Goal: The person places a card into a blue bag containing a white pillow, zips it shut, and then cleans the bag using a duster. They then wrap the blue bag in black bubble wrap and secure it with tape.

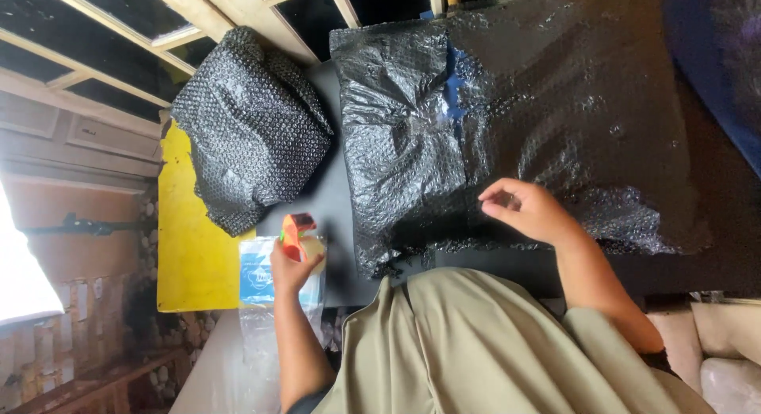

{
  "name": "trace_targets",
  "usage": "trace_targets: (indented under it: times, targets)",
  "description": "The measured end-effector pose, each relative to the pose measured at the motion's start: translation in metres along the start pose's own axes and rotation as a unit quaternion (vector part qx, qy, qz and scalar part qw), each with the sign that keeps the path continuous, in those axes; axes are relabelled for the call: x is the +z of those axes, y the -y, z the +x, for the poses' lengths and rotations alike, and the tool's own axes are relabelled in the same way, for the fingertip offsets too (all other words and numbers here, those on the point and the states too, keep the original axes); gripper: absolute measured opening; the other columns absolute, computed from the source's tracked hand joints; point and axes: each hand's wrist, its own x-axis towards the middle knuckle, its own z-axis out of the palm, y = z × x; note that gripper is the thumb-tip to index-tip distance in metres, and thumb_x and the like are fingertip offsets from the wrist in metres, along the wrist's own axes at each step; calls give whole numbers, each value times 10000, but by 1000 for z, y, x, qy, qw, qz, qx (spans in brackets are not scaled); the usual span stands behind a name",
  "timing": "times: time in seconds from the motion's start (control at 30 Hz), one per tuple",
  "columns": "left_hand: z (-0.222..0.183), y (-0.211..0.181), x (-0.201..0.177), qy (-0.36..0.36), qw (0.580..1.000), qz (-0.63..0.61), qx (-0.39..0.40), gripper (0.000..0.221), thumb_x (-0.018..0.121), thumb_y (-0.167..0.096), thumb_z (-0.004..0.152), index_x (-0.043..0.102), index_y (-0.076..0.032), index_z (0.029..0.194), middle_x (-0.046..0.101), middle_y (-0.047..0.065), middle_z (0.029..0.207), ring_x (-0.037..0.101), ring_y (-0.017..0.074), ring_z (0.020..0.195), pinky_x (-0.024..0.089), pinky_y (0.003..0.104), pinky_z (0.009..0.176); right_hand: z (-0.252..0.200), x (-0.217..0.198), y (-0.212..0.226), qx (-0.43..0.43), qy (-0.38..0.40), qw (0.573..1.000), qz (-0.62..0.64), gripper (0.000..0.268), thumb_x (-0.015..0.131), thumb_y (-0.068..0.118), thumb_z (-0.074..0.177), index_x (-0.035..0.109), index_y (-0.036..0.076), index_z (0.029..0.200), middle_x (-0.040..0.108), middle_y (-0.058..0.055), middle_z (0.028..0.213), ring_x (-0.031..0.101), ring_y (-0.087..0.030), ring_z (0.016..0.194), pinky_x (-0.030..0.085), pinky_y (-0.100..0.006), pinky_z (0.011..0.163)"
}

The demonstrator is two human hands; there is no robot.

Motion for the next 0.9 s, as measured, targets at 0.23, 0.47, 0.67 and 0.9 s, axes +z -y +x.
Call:
trace_targets:
  times: [0.23, 0.47, 0.67, 0.9]
  targets:
    - [-125, -133, -25, 228, 868, -421, 130, 1324, 975, -40, 498, 212, -26, 1581, 546, 360, 1311, 608, 489, 1184, 554, 541, 991, 7, 40, 47, -178, -59, 981, -54, 149, 856, 162, 847, 769, 119, 960, 729, -19, 805, 639, -136, 738, 478, -242, 621]
    - [-166, -191, -12, 241, 902, -284, 219, 1334, 1049, -368, 411, 399, -210, 1565, 543, 109, 1439, 554, 315, 1360, 504, 414, 1099, 7, 48, 73, -293, -67, 948, -109, 469, 949, 286, 731, 697, 116, 1088, 666, -45, 908, 623, -225, 871, 495, -325, 755]
    - [-179, -186, 4, 235, 890, -323, 220, 1288, 1042, -352, 479, 386, -99, 1558, 525, 199, 1434, 540, 400, 1348, 486, 502, 1099, -4, 53, 57, -322, -105, 926, -167, 468, 970, 226, 694, 736, 149, 1092, 629, -44, 983, 618, -275, 948, 503, -401, 864]
    - [-191, -191, 2, 235, 883, -336, 230, 1271, 1018, -334, 545, 334, -27, 1571, 466, 280, 1452, 492, 485, 1362, 469, 575, 1086, -9, 71, 33, -381, -148, 894, -182, 189, 942, 112, 741, 772, 147, 816, 670, -10, 915, 647, -234, 888, 532, -374, 844]
